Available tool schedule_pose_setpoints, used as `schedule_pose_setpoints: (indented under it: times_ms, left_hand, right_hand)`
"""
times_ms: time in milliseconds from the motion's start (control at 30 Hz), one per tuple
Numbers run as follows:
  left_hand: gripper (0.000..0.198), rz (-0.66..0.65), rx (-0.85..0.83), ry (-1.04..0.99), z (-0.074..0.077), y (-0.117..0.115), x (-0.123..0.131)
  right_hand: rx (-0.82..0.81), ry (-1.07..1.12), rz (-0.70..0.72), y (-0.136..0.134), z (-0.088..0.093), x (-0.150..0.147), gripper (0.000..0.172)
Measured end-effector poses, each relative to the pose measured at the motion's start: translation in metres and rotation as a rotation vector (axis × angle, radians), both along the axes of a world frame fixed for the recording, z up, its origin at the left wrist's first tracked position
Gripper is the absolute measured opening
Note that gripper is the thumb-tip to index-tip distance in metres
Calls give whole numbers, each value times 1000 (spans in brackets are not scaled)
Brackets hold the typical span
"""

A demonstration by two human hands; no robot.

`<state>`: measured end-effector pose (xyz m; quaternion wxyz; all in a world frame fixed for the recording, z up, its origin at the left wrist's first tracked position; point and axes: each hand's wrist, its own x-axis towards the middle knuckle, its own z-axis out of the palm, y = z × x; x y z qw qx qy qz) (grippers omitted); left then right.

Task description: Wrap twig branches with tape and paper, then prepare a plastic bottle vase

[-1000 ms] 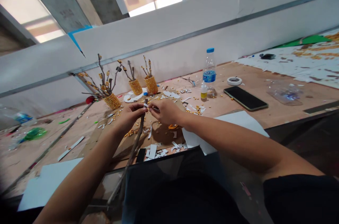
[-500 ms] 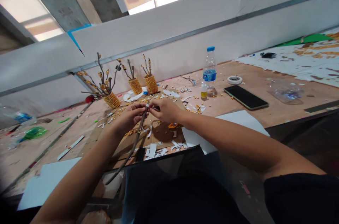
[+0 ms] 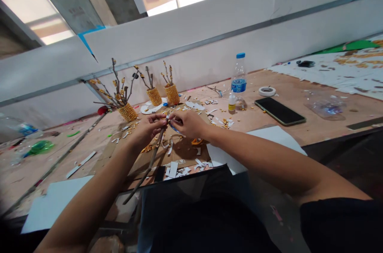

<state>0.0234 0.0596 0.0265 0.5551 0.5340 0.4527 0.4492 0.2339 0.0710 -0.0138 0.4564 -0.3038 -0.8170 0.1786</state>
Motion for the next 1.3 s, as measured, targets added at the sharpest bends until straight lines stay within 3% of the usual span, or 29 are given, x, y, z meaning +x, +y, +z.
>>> schedule_pose_setpoints:
  times_ms: [600, 967, 1300]
  left_hand:
    - [39, -36, 62, 106, -8, -1, 4]
    - [45, 19, 18, 20, -6, -3, 7]
    - [48, -10, 17, 18, -16, -3, 13]
  right_hand:
    - [89, 23, -16, 0, -2, -1, 21]
    - [160, 19, -108, 2, -5, -1, 17]
    - [186, -13, -98, 2, -6, 0, 16]
